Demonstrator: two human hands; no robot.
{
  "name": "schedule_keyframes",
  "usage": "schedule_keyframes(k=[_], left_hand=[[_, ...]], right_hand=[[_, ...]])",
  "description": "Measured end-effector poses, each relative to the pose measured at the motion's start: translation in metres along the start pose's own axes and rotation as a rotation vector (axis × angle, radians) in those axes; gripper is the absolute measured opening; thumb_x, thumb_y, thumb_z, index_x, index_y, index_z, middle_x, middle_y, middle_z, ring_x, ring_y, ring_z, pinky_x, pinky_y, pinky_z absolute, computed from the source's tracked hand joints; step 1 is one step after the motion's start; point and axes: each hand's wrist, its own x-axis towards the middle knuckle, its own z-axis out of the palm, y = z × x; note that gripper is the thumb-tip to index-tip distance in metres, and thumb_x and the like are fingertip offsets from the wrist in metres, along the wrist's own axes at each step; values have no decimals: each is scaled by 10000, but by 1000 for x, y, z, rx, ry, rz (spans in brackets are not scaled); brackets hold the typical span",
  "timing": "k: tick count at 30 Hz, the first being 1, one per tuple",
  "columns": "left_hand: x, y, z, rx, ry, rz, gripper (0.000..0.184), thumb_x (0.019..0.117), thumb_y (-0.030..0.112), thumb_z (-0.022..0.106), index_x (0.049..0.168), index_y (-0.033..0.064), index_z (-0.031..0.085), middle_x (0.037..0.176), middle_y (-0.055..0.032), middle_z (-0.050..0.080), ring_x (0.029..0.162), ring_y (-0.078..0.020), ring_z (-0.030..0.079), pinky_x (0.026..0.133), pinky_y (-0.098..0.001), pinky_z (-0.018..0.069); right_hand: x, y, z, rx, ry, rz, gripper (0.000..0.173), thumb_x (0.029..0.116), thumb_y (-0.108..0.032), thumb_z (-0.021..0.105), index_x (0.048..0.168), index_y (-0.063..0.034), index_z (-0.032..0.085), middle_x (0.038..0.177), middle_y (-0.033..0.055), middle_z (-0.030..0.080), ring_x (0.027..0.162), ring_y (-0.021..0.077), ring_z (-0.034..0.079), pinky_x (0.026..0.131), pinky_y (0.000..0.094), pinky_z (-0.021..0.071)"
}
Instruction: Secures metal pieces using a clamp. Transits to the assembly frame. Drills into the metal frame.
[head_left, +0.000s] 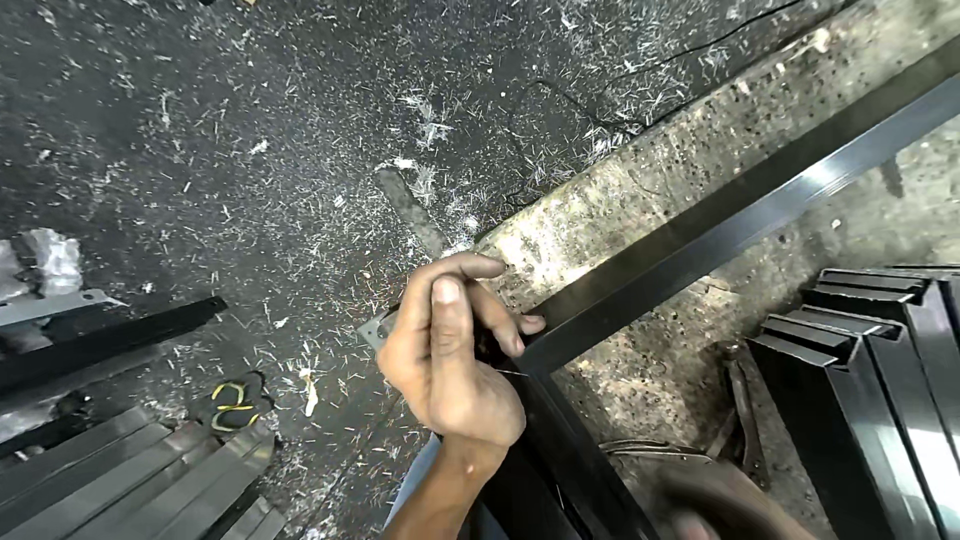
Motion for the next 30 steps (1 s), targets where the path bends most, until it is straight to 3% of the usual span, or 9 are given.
schedule_keyframes(k=[3, 5, 8, 15, 21, 23, 26, 28, 30], left_hand=[[1, -1, 1, -6, -2, 20, 418, 1106, 163, 249, 1050, 17, 636, 573, 63, 543, 468, -81, 583, 510, -280, 605], [2, -1, 0, -9, -1, 35, 409, 1106, 150, 258, 1050, 10, 638, 577, 62, 548, 474, -77, 583, 511, -271, 600], [1, -2, -1, 0, -7, 36, 400, 1110, 146, 263, 1063, 9, 636, 588, 62, 562, 482, -74, 591, 510, -271, 602], [1, -2, -1, -21, -4, 27, 400, 1119, 170, 281, 1046, 22, 645, 596, 75, 551, 482, -52, 577, 502, -244, 595], [0, -1, -2, -5, -6, 16, 395, 1110, 144, 292, 1055, 9, 659, 593, 77, 560, 488, -57, 589, 513, -254, 603], [0, -1, -5, -6, -26, 26, 397, 1101, 134, 293, 1068, 14, 670, 601, 70, 579, 497, -71, 593, 520, -272, 600], [2, -3, -9, 8, -72, 37, 397, 1094, 152, 288, 1077, 43, 669, 622, 87, 602, 508, -75, 595, 524, -288, 594], [4, -7, -11, 43, -73, 47, 387, 1092, 163, 297, 1062, 50, 665, 626, 94, 605, 506, -79, 597, 522, -298, 595], [3, -8, -11, 67, -57, 38, 374, 1086, 165, 300, 1054, 61, 658, 618, 100, 593, 501, -82, 587, 529, -298, 588]], right_hand=[[69, -18, 29, 194, -112, 41, 209, 1013, -150, 623, 1144, -13, 708, 1028, 30, 740, 821, 41, 681, 671, 216, 585], [88, -15, 43, 379, -129, 109, 135, 982, -109, 661, 1056, -23, 734, 916, 11, 734, 718, 34, 644, 614, 199, 548], [94, -6, 52, 566, -120, 167, 90, 951, -75, 692, 971, -7, 747, 835, 54, 734, 711, 69, 671, 654, 226, 579], [100, -3, 61, 528, -54, 105, 59, 884, -72, 719, 854, -27, 743, 726, 15, 701, 636, 28, 635, 586, 199, 545], [100, -8, 63, 502, -55, 102, 59, 891, -61, 698, 855, -29, 733, 723, 4, 698, 624, 19, 627, 581, 187, 538], [94, -9, 48, 372, -98, 63, 97, 955, -98, 697, 978, -12, 735, 846, 35, 730, 714, 70, 673, 641, 234, 585], [66, 10, -7, -363, 7, -223, 184, 991, -171, 616, 1128, -124, 730, 1076, 9, 733, 909, 71, 683, 712, 234, 583], [41, 27, -53, -792, -37, -344, 263, 969, -157, 536, 1161, -225, 703, 1213, 36, 713, 1120, 186, 666, 859, 352, 581], [20, 40, -83, -978, -209, -321, 362, 961, -146, 509, 1270, -261, 659, 1384, 92, 633, 1290, 286, 595, 1001, 447, 545]])
